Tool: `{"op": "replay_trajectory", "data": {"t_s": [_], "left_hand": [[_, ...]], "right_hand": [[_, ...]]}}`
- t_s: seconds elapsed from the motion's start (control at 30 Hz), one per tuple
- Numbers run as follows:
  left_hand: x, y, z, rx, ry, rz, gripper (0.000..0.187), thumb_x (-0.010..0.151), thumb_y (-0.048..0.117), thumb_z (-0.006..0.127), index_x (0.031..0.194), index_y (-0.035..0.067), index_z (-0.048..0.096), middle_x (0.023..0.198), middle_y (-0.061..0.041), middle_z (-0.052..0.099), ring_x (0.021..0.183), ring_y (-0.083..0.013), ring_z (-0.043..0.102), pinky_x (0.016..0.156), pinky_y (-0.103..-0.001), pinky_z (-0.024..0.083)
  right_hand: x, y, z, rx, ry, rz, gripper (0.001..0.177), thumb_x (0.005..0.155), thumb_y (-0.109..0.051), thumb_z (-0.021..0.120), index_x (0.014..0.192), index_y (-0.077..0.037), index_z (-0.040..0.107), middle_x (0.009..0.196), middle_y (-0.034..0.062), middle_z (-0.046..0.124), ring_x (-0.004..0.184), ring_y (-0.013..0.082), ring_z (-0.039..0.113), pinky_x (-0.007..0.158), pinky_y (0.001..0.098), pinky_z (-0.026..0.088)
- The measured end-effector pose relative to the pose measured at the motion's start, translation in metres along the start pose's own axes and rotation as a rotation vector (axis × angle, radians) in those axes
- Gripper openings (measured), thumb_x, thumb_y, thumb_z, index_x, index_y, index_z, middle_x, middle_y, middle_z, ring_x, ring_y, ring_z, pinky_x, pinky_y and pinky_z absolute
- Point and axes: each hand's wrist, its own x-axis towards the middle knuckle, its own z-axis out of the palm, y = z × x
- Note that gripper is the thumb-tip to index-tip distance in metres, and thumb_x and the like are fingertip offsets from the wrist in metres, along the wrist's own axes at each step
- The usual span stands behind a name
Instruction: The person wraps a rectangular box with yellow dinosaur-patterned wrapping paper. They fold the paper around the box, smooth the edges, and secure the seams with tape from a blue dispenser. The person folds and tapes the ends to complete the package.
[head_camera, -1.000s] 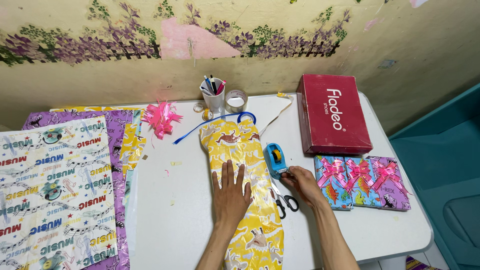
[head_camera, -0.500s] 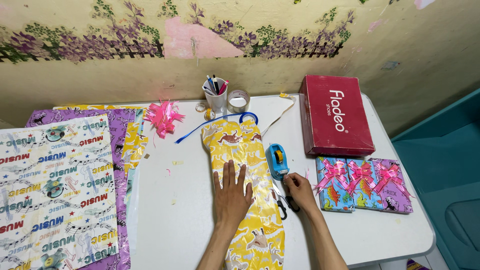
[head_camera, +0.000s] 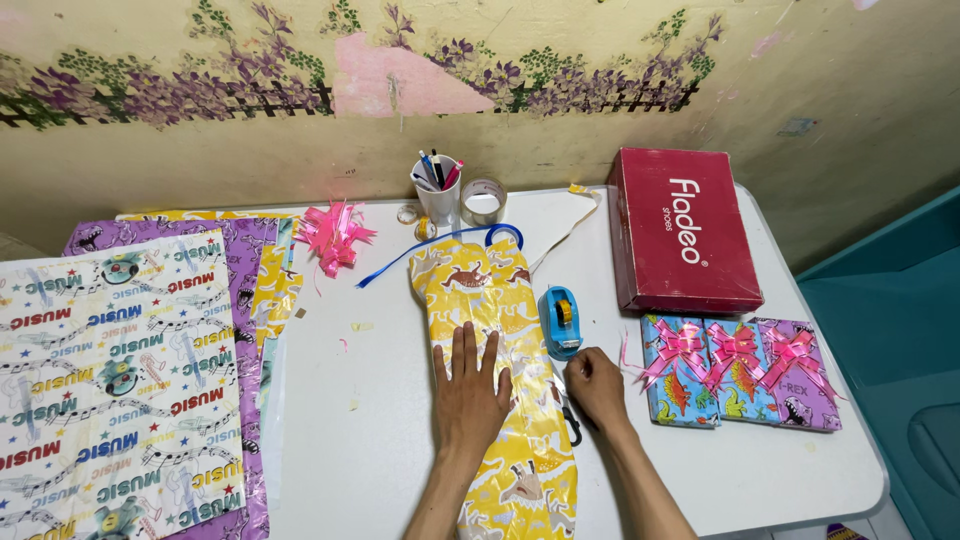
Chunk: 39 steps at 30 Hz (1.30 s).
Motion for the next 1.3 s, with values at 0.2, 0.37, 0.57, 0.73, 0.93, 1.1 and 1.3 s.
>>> {"op": "replay_trajectory", "data": {"t_s": [0.2, 0.37, 0.57, 0.73, 0.93, 1.1, 1.3], "left_hand": [[0.0, 0.001, -0.004, -0.01, -0.014, -0.005, 0.059, 0.097, 0.039, 0.045, 0.15, 0.011, 0.046, 0.159, -0.022, 0.034, 0.15, -0.0321, 0.026, 0.122, -0.055, 0.013], [-0.001, 0.001, -0.008, -0.009, -0.038, -0.009, 0.059, 0.098, 0.039, 0.046, 0.15, 0.011, 0.046, 0.159, -0.022, 0.035, 0.15, -0.032, 0.026, 0.122, -0.055, 0.013], [0.0, 0.0, -0.006, 0.001, -0.018, -0.005, 0.06, 0.097, 0.039, 0.046, 0.15, 0.011, 0.046, 0.158, -0.022, 0.035, 0.15, -0.0318, 0.027, 0.122, -0.055, 0.014], [0.001, 0.001, -0.007, 0.011, -0.018, -0.001, 0.06, 0.097, 0.039, 0.046, 0.15, 0.011, 0.046, 0.158, -0.023, 0.035, 0.149, -0.0318, 0.028, 0.121, -0.056, 0.014], [0.0, 0.001, -0.005, -0.01, -0.003, 0.0, 0.059, 0.097, 0.039, 0.045, 0.149, 0.01, 0.047, 0.157, -0.023, 0.036, 0.149, -0.0319, 0.028, 0.122, -0.056, 0.013], [-0.001, 0.0, -0.003, -0.009, 0.015, 0.006, 0.059, 0.097, 0.039, 0.047, 0.149, 0.01, 0.048, 0.157, -0.023, 0.037, 0.149, -0.032, 0.028, 0.121, -0.056, 0.014], [-0.002, 0.0, -0.001, -0.029, 0.032, -0.003, 0.059, 0.096, 0.039, 0.048, 0.148, 0.01, 0.048, 0.157, -0.022, 0.037, 0.149, -0.0321, 0.028, 0.122, -0.056, 0.014]], "right_hand": [[0.022, 0.03, -0.03, 0.107, -0.277, 0.12, 0.031, 0.092, -0.032, 0.07, 0.09, -0.002, 0.075, 0.071, 0.0025, 0.071, 0.064, 0.01, 0.058, 0.06, 0.029, 0.049], [0.03, 0.033, -0.041, -0.041, -0.429, 0.326, 0.035, 0.093, -0.034, 0.072, 0.086, 0.0, 0.077, 0.067, 0.0056, 0.07, 0.06, 0.0134, 0.059, 0.06, 0.0317, 0.049], [0.042, -0.006, -0.052, -0.452, -0.508, 0.46, 0.047, 0.087, -0.047, 0.074, 0.069, -0.004, 0.08, 0.064, 0.0094, 0.073, 0.062, 0.022, 0.07, 0.067, 0.035, 0.053], [0.019, -0.039, -0.073, -0.453, -0.447, 0.478, 0.054, 0.087, -0.052, 0.076, 0.069, -0.001, 0.077, 0.062, 0.0137, 0.07, 0.062, 0.0277, 0.069, 0.068, 0.0402, 0.055], [0.007, -0.049, -0.079, -0.25, -0.116, 0.113, 0.029, 0.089, -0.035, 0.07, 0.099, -0.008, 0.076, 0.081, 0.0101, 0.077, 0.07, 0.0238, 0.071, 0.069, 0.0388, 0.054], [0.037, -0.037, -0.05, -0.074, -0.12, 0.112, 0.033, 0.098, -0.037, 0.065, 0.11, -0.009, 0.077, 0.086, 0.0114, 0.077, 0.071, 0.0215, 0.07, 0.07, 0.0354, 0.054], [0.063, -0.005, -0.019, 0.205, -0.259, 0.159, 0.034, 0.095, -0.032, 0.071, 0.104, -0.001, 0.079, 0.085, 0.0054, 0.076, 0.073, 0.0118, 0.063, 0.067, 0.0291, 0.051]]}}
